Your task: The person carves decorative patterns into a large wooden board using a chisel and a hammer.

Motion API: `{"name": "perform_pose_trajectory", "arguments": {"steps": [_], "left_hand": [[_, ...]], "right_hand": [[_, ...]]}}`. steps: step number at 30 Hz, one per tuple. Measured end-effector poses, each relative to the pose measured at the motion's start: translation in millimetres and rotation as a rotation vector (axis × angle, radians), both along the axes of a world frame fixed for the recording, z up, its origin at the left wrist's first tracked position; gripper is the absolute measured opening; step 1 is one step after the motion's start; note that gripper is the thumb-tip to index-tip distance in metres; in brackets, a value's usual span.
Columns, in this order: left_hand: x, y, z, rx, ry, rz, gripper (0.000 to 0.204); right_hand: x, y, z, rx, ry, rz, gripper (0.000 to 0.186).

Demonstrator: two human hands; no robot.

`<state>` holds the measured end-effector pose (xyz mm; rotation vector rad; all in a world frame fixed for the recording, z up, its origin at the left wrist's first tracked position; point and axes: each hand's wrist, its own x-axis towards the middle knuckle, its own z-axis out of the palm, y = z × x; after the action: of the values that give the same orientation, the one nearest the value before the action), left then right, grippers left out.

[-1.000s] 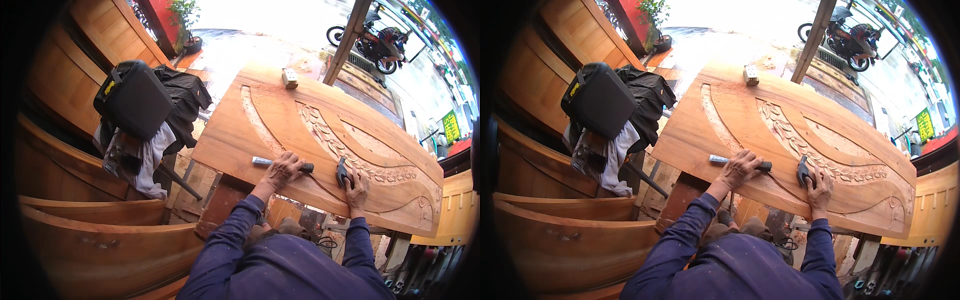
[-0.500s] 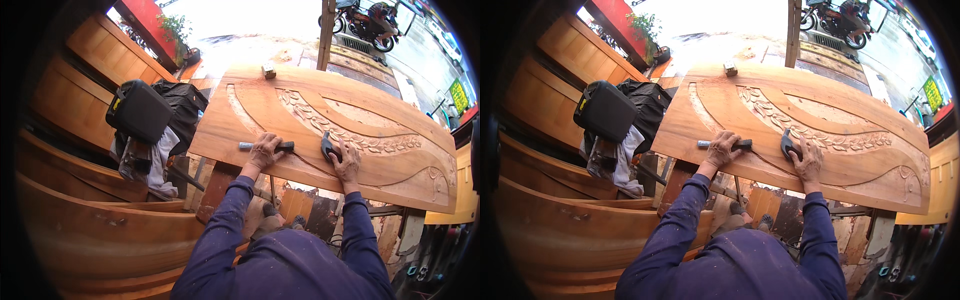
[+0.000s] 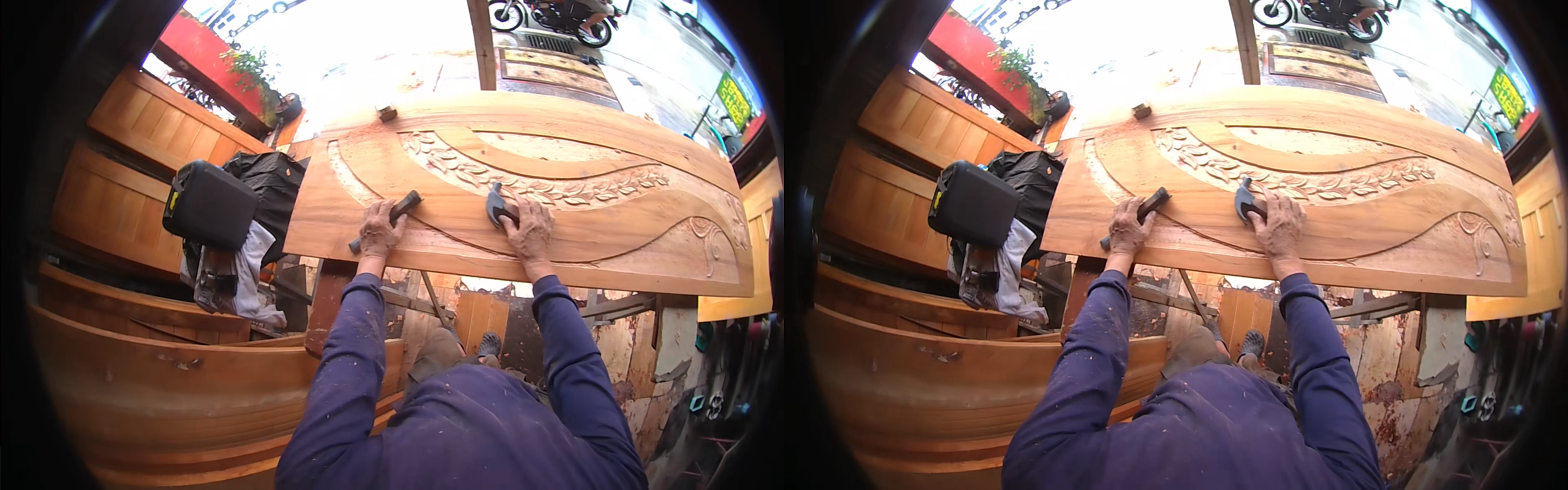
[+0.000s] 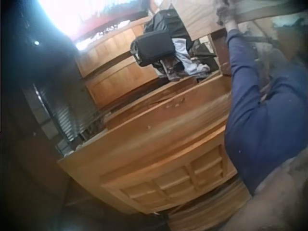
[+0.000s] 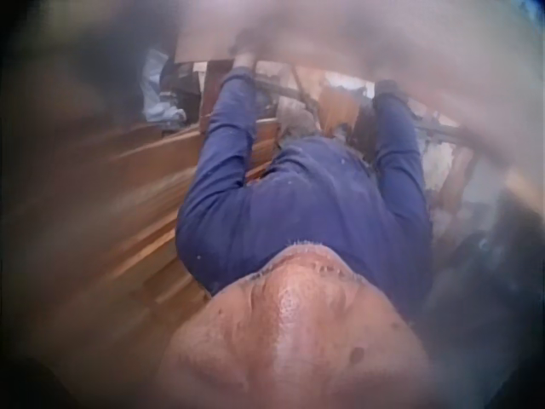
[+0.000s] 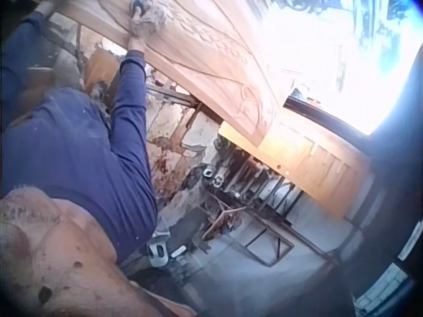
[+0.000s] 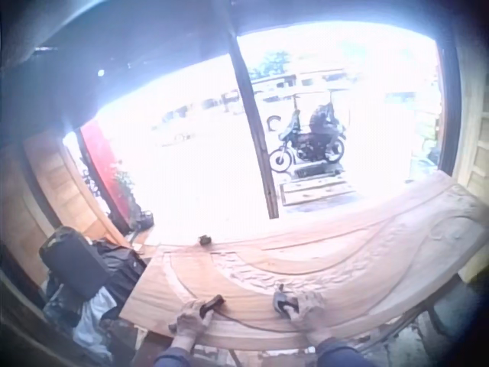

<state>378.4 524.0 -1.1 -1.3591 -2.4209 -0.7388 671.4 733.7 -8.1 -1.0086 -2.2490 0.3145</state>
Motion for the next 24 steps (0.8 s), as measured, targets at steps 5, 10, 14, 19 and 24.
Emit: {"name": "perform_pose_trajectory", "arguments": {"steps": [5, 10, 14, 19, 24], "left_hand": [[1.9, 6.9, 3.2, -0.046, -0.003, 0.000, 0.049], [0.0, 11.6, 1.0, -0.026, 0.001, -0.054, 0.056], [-0.8, 11.8, 3.4, -0.047, -0.005, -0.075, 0.060], [-3.3, 12.6, 4.7, -0.075, -0.059, -0.088, 0.057], [-10.2, 12.5, 12.8, -0.094, -0.097, -0.102, 0.055]], "right_hand": [[0.7, 5.9, -0.3, -0.052, 0.010, -0.005, 0.066], [0.1, 11.2, -3.8, -0.047, 0.040, -0.009, 0.070], [0.3, 11.3, 6.1, -0.055, 0.039, 0.010, 0.070], [-1.6, 11.4, 8.8, -0.105, 0.066, 0.023, 0.073], [-12.1, 13.7, 13.4, -0.129, 0.058, 0.008, 0.070]]}}
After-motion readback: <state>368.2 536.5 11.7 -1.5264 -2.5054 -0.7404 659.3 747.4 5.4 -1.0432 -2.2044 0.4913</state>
